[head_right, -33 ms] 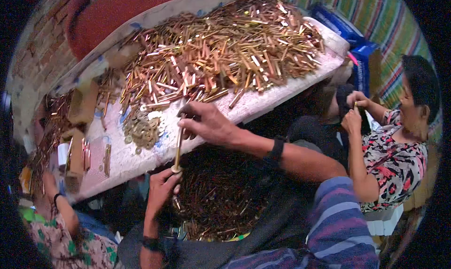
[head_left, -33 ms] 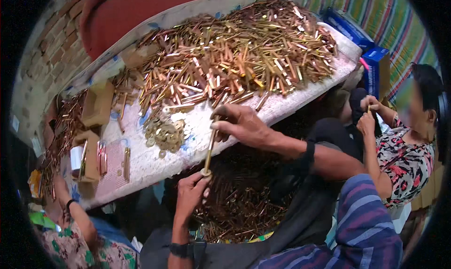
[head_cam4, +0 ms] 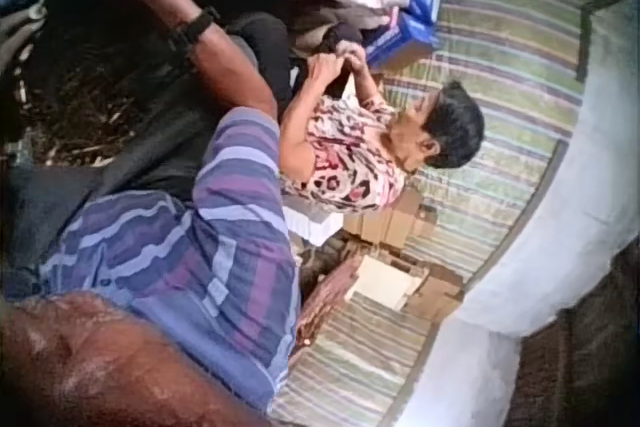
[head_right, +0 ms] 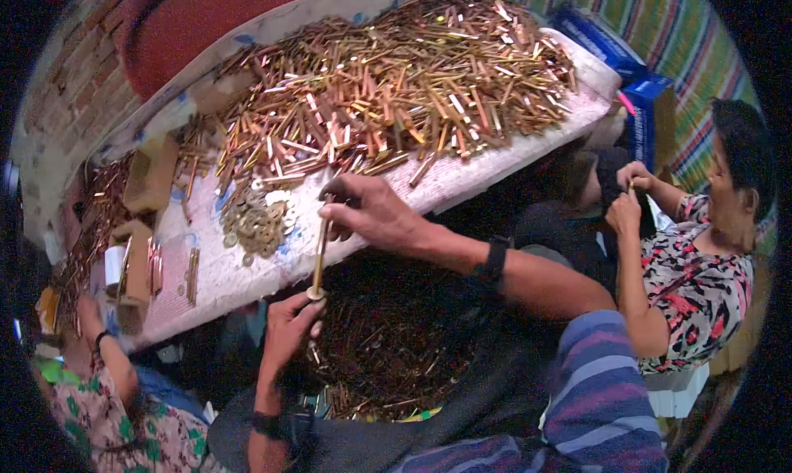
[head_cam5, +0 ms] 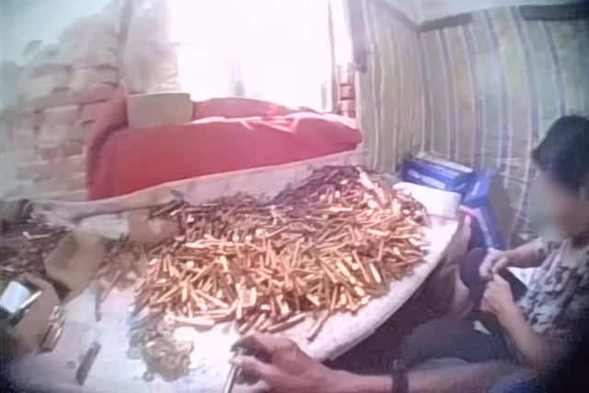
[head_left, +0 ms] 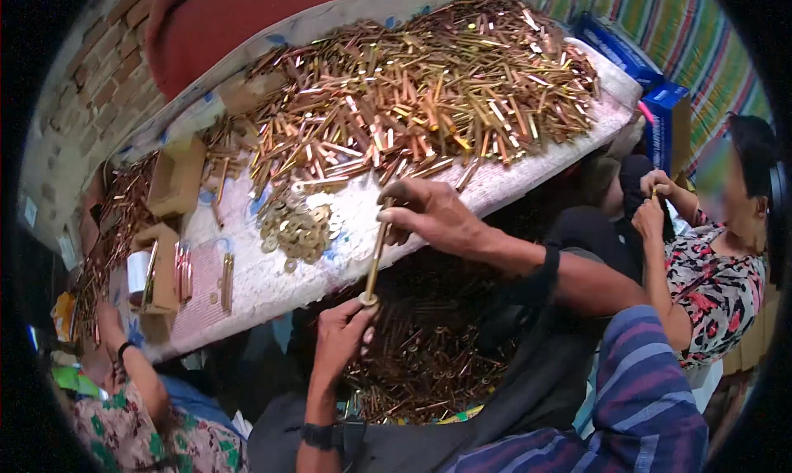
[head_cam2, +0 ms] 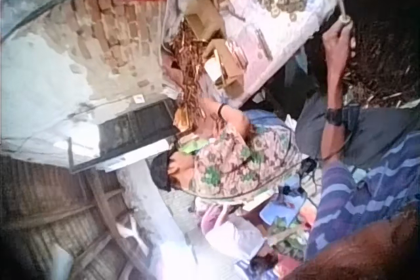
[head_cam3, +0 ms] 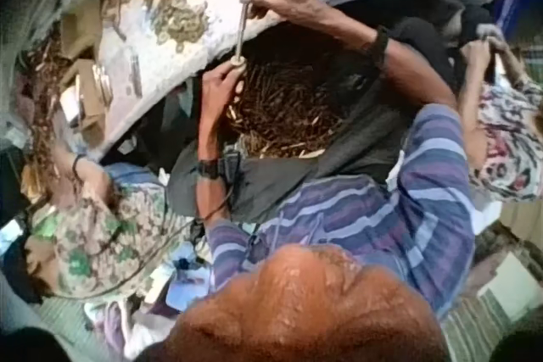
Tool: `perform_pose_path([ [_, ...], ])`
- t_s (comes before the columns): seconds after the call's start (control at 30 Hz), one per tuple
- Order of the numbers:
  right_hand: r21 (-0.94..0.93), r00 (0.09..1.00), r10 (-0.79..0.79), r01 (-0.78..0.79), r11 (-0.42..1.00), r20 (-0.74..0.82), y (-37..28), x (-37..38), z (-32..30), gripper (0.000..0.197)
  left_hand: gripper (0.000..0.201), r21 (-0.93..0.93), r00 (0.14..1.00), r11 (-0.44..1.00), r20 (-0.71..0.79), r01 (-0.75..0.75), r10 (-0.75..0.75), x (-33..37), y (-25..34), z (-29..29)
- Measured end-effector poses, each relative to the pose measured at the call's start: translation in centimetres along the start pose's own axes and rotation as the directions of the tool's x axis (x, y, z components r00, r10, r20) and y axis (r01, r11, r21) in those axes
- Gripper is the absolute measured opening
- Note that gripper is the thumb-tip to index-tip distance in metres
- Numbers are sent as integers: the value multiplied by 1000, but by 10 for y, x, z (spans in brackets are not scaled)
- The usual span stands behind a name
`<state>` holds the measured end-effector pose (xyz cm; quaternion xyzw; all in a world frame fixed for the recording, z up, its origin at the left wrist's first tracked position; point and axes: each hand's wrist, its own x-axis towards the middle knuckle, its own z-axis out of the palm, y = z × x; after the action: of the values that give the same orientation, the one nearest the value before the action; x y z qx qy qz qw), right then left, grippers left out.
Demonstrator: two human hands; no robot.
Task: Assembling small metal tubes and washers/rings at a workstation.
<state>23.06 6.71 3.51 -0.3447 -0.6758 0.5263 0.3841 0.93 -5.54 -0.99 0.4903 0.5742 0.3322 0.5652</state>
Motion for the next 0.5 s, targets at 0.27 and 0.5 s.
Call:
perform_pose_path([
  [0.27, -40, 995, 13, -9, 999, 98, -1, 3, 4, 22, 17, 21, 999, 999, -8, -44, 44, 1, -7, -5],
  [0.5, -175, 966, 153, -117, 978, 208, 1, 0, 29, 27, 22, -70, 997, 996, -59, -52, 48, -2, -1, -4],
])
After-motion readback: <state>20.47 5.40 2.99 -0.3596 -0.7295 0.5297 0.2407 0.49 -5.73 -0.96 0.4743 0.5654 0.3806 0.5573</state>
